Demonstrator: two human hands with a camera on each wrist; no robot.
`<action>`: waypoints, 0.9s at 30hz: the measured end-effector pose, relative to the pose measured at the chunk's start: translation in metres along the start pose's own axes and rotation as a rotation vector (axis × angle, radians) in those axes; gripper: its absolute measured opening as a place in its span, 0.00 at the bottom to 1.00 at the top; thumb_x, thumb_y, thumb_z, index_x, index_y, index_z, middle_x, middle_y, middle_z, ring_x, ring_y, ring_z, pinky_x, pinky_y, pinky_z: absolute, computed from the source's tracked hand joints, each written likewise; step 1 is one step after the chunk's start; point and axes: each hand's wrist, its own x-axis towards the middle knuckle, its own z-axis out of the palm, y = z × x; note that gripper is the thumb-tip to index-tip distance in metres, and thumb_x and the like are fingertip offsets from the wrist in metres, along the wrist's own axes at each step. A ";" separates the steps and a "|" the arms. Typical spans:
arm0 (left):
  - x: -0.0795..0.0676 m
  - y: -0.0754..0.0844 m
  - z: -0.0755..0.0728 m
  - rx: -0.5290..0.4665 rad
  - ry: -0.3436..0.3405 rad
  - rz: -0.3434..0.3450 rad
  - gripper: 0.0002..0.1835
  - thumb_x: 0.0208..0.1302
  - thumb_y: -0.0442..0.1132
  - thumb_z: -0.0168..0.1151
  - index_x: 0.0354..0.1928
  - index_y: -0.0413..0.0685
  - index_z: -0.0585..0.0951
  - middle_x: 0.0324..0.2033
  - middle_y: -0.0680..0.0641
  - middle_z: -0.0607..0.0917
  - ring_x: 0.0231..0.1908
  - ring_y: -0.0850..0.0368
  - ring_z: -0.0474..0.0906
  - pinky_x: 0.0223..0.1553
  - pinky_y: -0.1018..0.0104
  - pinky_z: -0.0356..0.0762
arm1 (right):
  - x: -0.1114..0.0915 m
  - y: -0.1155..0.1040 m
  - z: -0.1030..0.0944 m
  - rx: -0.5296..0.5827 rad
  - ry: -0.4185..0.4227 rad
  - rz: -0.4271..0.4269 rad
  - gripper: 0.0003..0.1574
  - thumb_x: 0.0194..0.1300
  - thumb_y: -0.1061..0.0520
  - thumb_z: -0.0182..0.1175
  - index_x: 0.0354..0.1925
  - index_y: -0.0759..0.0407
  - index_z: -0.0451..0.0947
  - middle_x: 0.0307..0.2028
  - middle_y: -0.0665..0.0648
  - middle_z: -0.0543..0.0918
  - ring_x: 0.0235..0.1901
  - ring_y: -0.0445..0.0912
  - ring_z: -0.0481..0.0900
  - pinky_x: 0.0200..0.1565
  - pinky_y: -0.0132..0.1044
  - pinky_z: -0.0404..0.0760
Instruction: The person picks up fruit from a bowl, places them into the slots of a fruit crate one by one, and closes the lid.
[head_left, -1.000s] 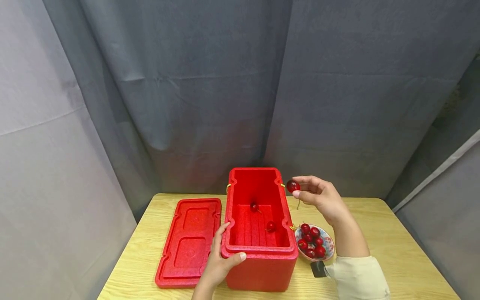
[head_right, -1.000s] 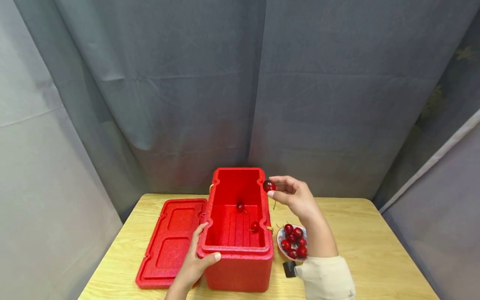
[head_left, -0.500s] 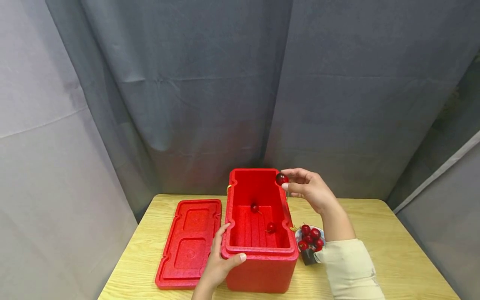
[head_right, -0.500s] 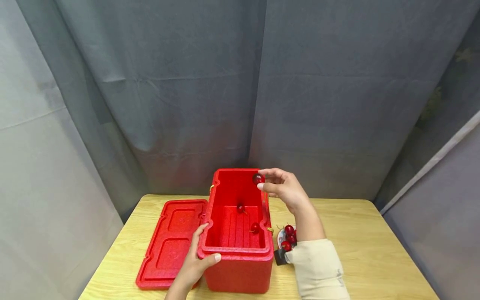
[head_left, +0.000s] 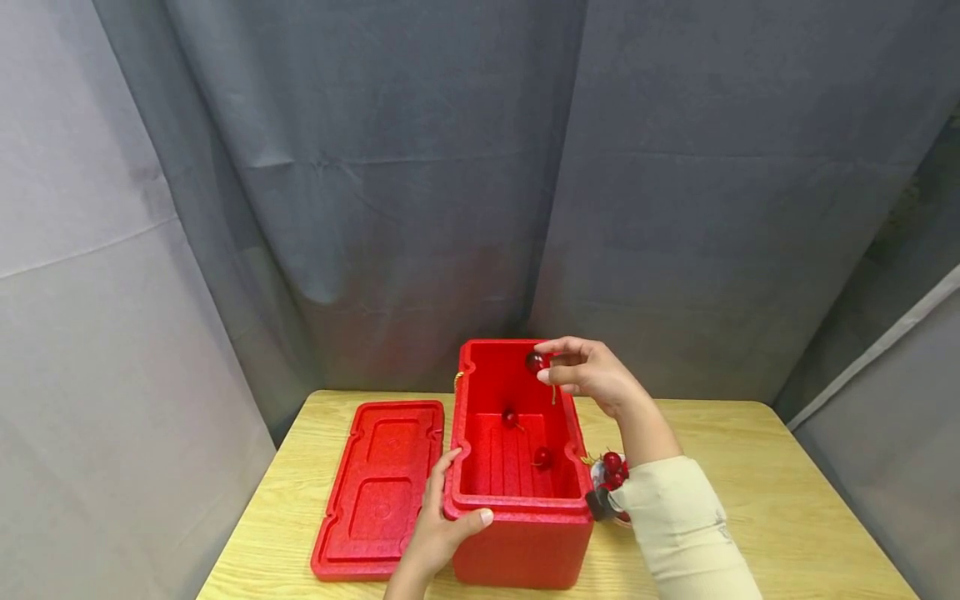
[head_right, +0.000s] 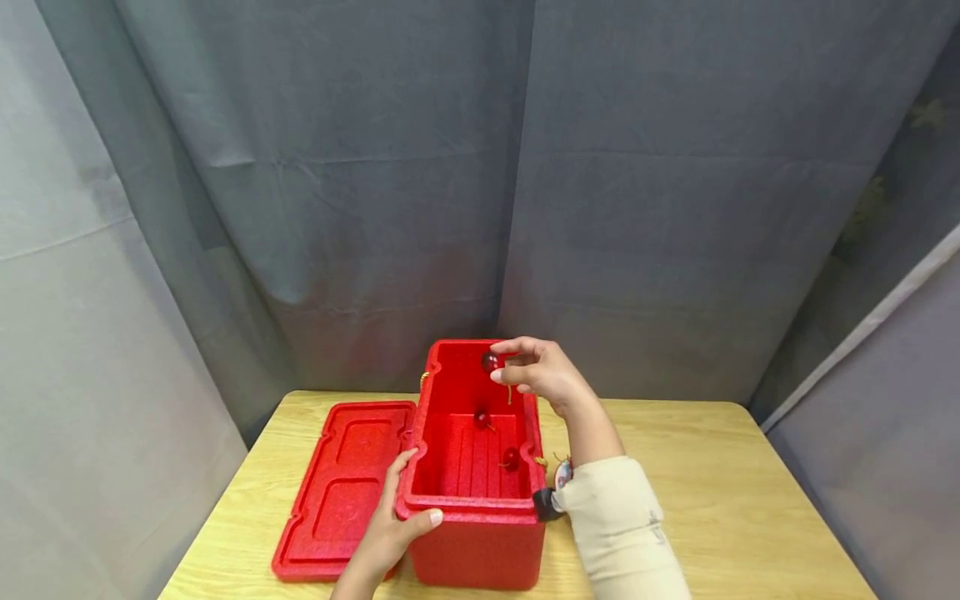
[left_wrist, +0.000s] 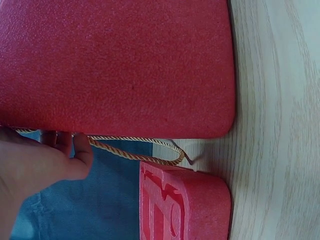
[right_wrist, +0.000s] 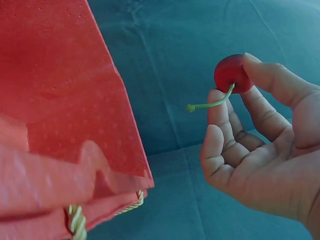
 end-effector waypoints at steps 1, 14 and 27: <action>0.000 0.000 0.000 -0.001 0.001 -0.001 0.45 0.46 0.41 0.72 0.65 0.68 0.60 0.64 0.44 0.54 0.56 0.44 0.64 0.50 0.55 0.66 | 0.002 0.000 0.001 -0.006 -0.004 0.004 0.26 0.55 0.59 0.66 0.53 0.62 0.74 0.45 0.62 0.78 0.41 0.54 0.76 0.44 0.52 0.75; 0.003 -0.001 0.002 0.032 0.005 0.045 0.44 0.46 0.39 0.72 0.66 0.65 0.60 0.65 0.45 0.54 0.59 0.45 0.59 0.52 0.50 0.60 | 0.015 0.007 0.007 -0.048 -0.028 0.040 0.25 0.54 0.60 0.65 0.52 0.62 0.75 0.39 0.59 0.79 0.38 0.52 0.76 0.42 0.46 0.74; 0.002 0.001 0.002 -0.021 0.000 0.028 0.45 0.47 0.38 0.71 0.67 0.63 0.59 0.64 0.42 0.53 0.56 0.45 0.64 0.51 0.56 0.66 | 0.041 0.009 0.013 -0.044 -0.062 0.140 0.22 0.55 0.62 0.64 0.50 0.62 0.76 0.40 0.59 0.79 0.36 0.50 0.77 0.38 0.42 0.76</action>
